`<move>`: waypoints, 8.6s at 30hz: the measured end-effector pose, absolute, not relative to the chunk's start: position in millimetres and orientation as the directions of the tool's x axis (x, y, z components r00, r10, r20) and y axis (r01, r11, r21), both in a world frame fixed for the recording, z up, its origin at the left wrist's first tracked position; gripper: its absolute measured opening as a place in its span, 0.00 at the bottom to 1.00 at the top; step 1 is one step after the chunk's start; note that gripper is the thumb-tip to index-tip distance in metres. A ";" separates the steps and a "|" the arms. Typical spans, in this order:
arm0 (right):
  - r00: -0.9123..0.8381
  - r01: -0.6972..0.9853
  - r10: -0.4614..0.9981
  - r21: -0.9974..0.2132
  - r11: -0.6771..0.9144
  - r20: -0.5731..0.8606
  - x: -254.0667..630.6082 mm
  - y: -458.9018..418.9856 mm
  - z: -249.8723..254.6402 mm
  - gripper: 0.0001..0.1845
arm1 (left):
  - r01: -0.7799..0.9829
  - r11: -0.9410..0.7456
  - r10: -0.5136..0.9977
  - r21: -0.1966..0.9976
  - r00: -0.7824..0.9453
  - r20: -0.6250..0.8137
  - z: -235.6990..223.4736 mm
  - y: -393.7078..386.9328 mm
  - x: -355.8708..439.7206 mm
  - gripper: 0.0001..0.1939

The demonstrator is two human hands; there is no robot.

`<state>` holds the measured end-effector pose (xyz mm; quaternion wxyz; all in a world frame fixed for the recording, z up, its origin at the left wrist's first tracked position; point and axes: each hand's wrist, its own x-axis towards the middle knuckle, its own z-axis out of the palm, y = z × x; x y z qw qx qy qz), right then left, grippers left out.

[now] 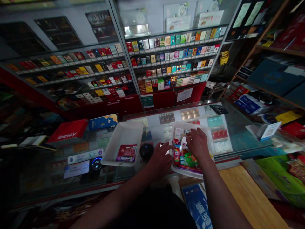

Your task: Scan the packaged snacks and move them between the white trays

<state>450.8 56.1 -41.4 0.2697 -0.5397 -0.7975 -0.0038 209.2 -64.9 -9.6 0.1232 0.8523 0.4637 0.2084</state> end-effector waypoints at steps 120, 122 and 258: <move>-0.447 0.650 0.707 -0.344 0.677 0.548 119.2 15.1 -39.9 0.06 | 0.780 -0.223 0.931 0.585 -0.008 0.366 -36.9 -56.0 -141.8 0.10; -0.473 0.641 0.725 -0.369 0.673 0.501 123.5 19.4 -35.0 0.07 | 0.808 -0.247 0.928 0.536 0.039 0.370 -33.2 -52.7 -142.8 0.11; -0.538 0.729 0.827 -0.403 0.553 0.164 165.0 27.9 -2.9 0.07 | 0.923 -0.028 1.000 0.384 0.024 0.014 -41.1 -56.7 -41.5 0.13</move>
